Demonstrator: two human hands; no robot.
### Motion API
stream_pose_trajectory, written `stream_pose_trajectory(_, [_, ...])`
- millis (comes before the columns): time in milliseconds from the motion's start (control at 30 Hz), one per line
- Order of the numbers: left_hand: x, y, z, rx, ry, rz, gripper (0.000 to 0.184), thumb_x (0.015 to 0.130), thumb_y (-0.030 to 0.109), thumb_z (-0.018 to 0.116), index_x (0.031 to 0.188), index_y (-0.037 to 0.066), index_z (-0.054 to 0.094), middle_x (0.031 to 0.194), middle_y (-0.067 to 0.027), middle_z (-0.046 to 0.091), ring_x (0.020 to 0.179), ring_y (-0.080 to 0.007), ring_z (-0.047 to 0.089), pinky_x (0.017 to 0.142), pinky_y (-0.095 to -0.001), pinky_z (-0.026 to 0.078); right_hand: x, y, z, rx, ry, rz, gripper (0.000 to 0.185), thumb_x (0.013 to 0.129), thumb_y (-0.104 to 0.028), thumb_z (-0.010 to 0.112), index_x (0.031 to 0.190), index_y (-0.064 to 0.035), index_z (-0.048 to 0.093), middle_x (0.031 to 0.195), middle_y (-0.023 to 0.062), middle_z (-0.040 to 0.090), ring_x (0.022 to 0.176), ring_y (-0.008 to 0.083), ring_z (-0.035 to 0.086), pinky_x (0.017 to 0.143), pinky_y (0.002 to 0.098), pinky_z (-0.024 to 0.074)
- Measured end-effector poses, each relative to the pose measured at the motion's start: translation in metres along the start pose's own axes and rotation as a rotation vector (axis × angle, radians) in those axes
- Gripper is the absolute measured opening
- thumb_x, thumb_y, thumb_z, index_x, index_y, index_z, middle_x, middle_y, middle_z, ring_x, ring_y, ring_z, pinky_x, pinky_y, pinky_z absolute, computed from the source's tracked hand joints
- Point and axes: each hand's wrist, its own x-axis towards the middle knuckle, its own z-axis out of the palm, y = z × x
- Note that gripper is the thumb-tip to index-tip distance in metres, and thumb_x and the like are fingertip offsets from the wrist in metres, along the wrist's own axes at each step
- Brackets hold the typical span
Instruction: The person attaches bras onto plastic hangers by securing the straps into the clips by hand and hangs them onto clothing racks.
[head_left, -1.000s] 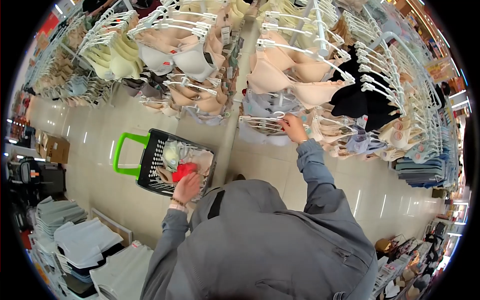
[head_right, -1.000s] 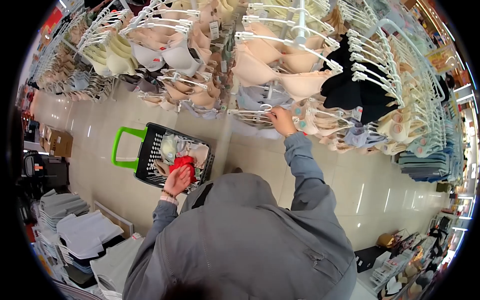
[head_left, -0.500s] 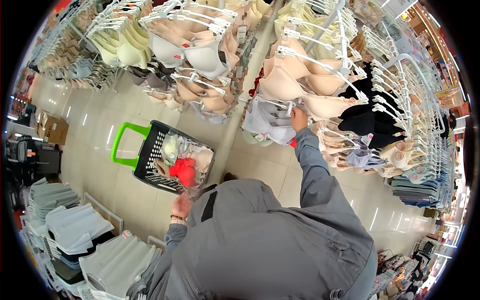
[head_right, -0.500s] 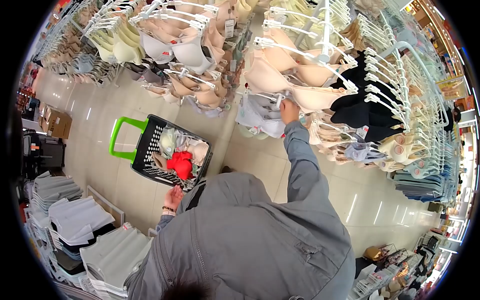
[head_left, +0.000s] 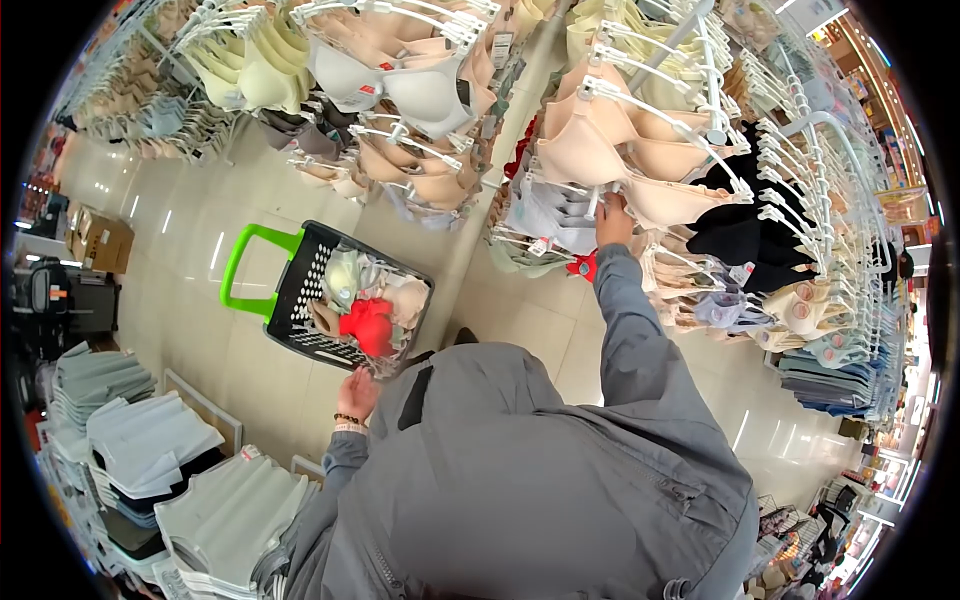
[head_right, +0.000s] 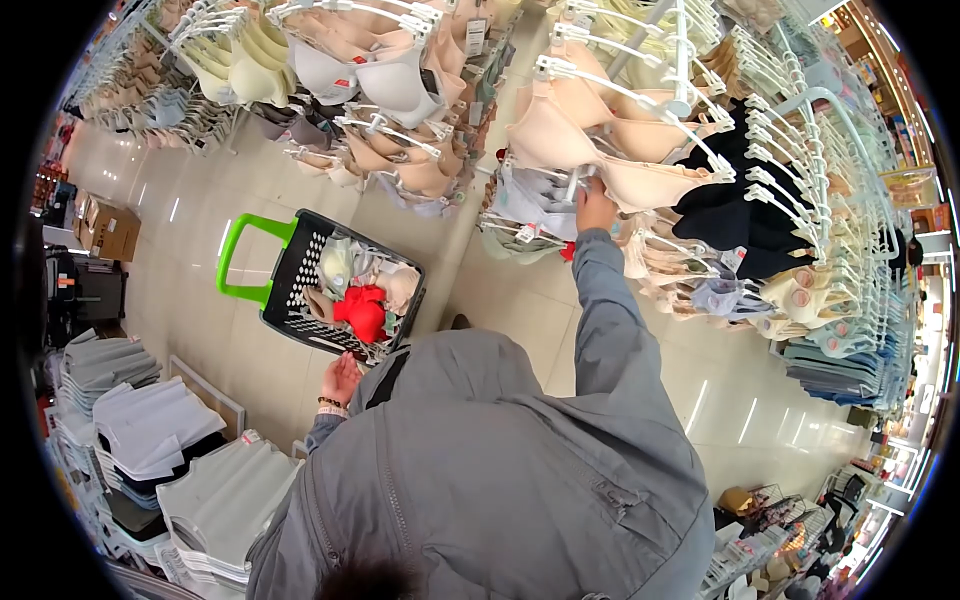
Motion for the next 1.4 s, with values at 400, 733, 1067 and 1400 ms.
stream_pose_trajectory(400, [0.019,0.031,-0.094,-0.031,-0.406,0.037,0.022,0.092,0.016,0.049,0.107,0.003,0.059,0.097,-0.0054,0.066,0.086,-0.0187,0.062,0.077,-0.0327,0.048,-0.31,-0.019,0.01,-0.072,-1.263,0.746,0.024,0.086,-0.025,0.054,0.092,-0.0046,0.064,0.078,0.013,0.065,0.076,0.0311,0.063,0.063,0.0443,0.0477])
stream_pose_trajectory(733, [-0.001,0.151,-0.165,-0.213,-0.166,0.011,0.014,0.091,0.018,0.053,0.1,0.008,0.058,0.092,-0.0011,0.064,0.08,-0.0138,0.06,0.07,-0.0276,0.046,-0.342,-0.174,0.099,0.472,-1.255,0.728,0.024,0.09,-0.028,0.058,0.104,-0.009,0.062,0.084,0.0091,0.069,0.075,0.0176,0.068,0.053,0.0291,0.0461])
stream_pose_trajectory(1067, [-0.05,0.154,-0.285,-0.302,0.165,-0.014,0.029,0.095,0.026,0.048,0.115,0.007,0.058,0.112,-0.0024,0.059,0.1,-0.0169,0.054,0.082,-0.0307,0.044,-0.389,-0.306,0.18,0.191,-1.543,0.348,0.033,0.086,-0.012,0.058,0.118,-0.0045,0.051,0.084,0.017,0.067,0.072,0.0252,0.068,0.069,0.0383,0.0544])
stream_pose_trajectory(1400, [-0.129,0.145,-0.329,-0.368,0.491,-0.096,0.015,0.092,0.022,0.054,0.102,0.012,0.059,0.092,0.0,0.062,0.081,-0.0153,0.055,0.071,-0.0274,0.043,-0.441,-0.475,0.342,-0.066,-1.634,-0.068,0.075,0.082,-0.013,0.055,0.146,-0.0249,0.018,0.092,0.0293,0.063,0.09,0.0445,0.061,0.079,0.0511,0.0472])
